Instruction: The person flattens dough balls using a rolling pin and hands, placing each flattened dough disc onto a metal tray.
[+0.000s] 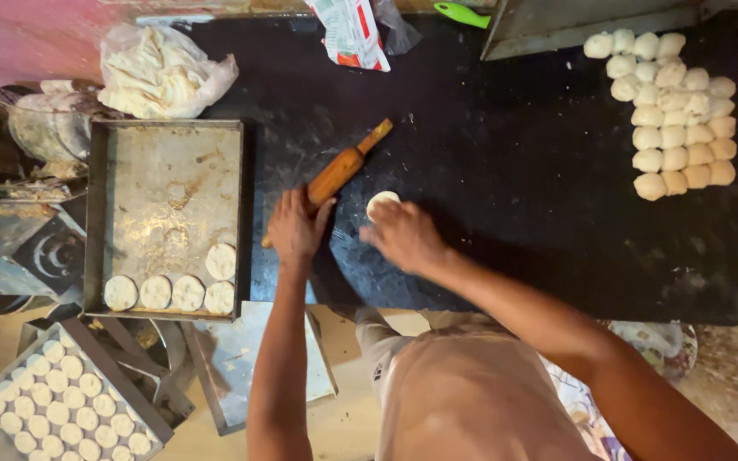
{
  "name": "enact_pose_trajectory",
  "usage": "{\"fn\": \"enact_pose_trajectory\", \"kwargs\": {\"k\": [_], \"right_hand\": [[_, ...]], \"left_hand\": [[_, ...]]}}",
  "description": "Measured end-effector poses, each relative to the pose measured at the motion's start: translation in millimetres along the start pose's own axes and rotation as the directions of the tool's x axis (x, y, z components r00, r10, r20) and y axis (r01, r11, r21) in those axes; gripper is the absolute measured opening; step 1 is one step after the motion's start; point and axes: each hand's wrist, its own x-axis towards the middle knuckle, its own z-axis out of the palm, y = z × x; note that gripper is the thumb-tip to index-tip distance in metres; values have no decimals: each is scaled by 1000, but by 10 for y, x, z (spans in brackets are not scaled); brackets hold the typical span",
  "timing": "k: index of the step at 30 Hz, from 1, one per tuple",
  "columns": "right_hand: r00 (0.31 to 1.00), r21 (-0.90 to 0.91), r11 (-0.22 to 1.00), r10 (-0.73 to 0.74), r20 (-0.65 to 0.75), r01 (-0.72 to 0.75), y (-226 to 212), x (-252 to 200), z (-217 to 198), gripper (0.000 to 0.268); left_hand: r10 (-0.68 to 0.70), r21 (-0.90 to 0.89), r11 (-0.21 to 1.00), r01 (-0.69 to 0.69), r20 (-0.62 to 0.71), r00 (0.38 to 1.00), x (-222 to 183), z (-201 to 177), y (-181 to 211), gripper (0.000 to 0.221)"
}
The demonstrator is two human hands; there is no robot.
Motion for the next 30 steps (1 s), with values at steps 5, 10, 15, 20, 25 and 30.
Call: {"fn": "enact_pose_trajectory", "kwargs": {"k": [5,10,15,20,25,30], "right_hand": [[784,63,966,-164,-599,250,602,410,-384,17],[957,176,984,19,-290,34,693,760,-74,20],[931,80,996,57,-361,-30,773,953,-61,25],[905,310,951,114,-410,20,593,45,-48,22],[834,166,954,-125,-538,250,480,369,-123,45],[884,132,908,-418,208,398,524,602,-151,17]], "left_hand": [[176,-220,963,-156,73,982,-92,-204,65,59],[198,-157,974,-164,235,952,6,-139,9,65],[34,-104,995,5,369,929,134,-19,-42,67],[360,-81,932,-353,90,929,-468,-181,74,64],[-71,-27,997,69,-96,993,-759,-190,-273,53],[-144,34,988,149,-111,983,-800,-237,-399,58]]}}
